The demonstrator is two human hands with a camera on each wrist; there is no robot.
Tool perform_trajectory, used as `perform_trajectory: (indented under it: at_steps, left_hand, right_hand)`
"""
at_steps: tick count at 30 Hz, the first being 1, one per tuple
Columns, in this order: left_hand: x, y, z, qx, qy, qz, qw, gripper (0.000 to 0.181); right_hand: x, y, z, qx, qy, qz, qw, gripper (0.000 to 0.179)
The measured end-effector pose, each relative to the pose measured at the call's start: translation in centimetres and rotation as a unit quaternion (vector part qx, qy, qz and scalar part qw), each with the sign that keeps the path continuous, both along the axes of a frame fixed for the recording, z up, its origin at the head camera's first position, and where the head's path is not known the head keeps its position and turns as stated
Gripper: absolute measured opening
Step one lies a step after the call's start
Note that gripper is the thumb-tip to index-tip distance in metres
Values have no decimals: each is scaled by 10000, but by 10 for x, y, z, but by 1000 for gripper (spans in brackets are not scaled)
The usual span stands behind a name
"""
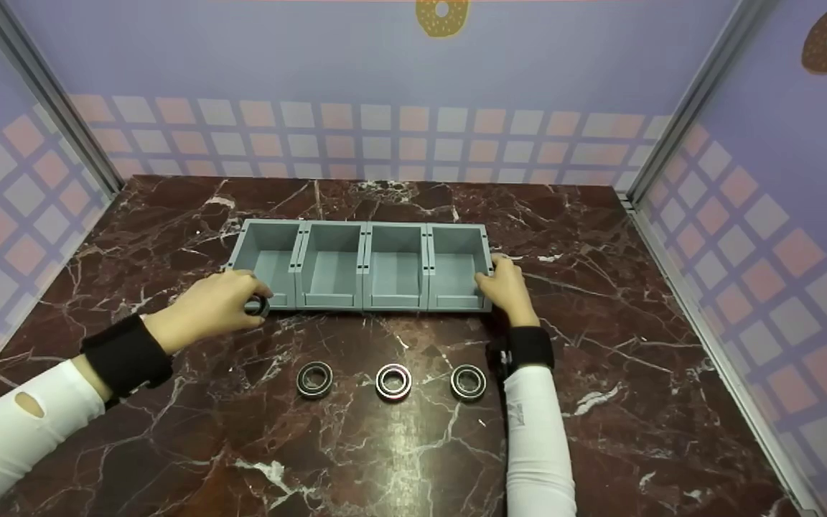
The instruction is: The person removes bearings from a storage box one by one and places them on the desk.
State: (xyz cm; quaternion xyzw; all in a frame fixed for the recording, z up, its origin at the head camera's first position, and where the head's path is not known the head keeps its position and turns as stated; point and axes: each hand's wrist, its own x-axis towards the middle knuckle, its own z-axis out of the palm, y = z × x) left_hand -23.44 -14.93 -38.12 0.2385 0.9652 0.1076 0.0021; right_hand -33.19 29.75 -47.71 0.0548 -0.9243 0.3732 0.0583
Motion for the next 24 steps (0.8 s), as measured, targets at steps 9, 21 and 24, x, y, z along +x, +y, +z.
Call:
perform_trajectory:
  at_steps: [9, 21, 24]
  left_hand:
    - [11, 0, -4, 10, -118, -116, 9999, 15]
    - [28, 0, -15, 10, -192, -265, 9995, 13]
    - [32, 0, -18, -16, -213, -316, 9993, 17]
  right_hand:
    - [0, 0, 1, -12, -25, 24, 10000, 39]
    - [-1, 0, 0, 77, -39, 12, 10000, 39]
    - [0, -1, 0, 98, -18, 3, 10000, 39]
